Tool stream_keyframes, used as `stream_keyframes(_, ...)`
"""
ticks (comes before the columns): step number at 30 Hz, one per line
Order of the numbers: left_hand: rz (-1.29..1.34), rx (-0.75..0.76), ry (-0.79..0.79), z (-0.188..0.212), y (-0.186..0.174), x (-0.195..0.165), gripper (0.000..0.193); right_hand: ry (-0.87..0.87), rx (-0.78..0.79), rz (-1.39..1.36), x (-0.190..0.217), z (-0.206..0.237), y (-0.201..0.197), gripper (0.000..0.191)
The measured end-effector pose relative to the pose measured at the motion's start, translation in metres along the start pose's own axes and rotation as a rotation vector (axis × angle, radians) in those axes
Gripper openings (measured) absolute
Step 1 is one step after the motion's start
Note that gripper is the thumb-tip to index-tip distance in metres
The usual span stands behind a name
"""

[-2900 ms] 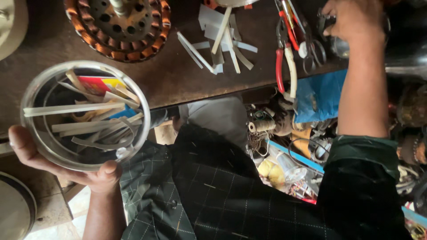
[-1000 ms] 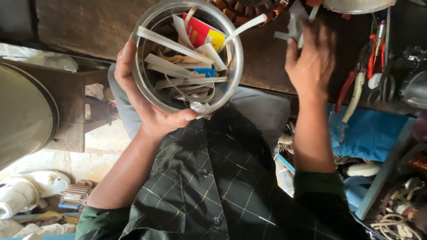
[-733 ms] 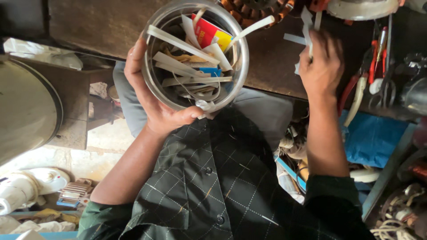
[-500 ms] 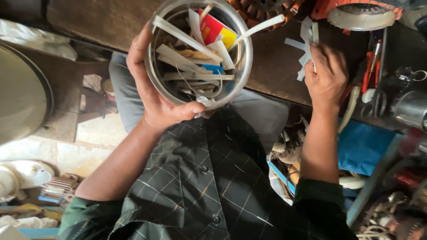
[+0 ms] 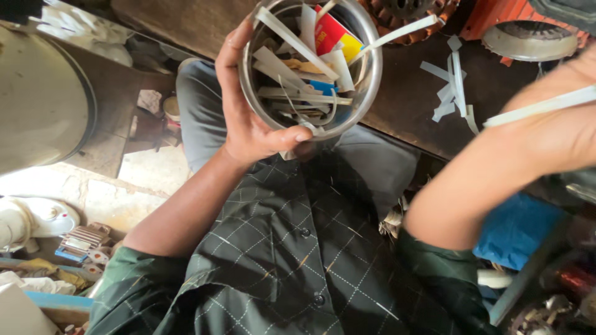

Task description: The person organizes small white plastic strips into a metal container, then handles a copper-wound stator and uses a yellow utility knife to trim or adjust a wire on the stator. The person also moves a small box and other items on the workbench.

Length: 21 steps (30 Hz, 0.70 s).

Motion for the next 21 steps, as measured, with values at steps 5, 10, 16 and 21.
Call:
stream_keyframes(5, -0.213, 0.047, 0.155, -0.013, 0.002, -0.032, 0.143, -0.208, 0.232, -0.148, 0.035, 0.117, 0.108, 0.030)
stream_keyframes(10, -0.093, 0.100, 0.181, -0.030, 0.014, -0.043, 0.155, -0.140, 0.658, 0.069, 0.038, 0.156, 0.166, 0.033)
stream_keyframes(16, -0.103, 0.115, 0.132, -0.031, 0.014, -0.041, 0.154, -0.429, 0.862, 0.162, 0.068, 0.150, 0.178, 0.035)
stream_keyframes(21, -0.156, 0.102, 0.154, -0.026, 0.012, -0.035, 0.156, -0.186, 0.859, 0.043, 0.061, 0.145, 0.171, 0.023)
Point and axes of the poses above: each hand's wrist, its own z-axis away from the middle knuckle, its own y-axis out of the palm, x = y × z, the point moved 7 cm from there along -z, towards the middle knuckle, and after that the axes turned 15 degrees about -x, right-handed, at the moved point
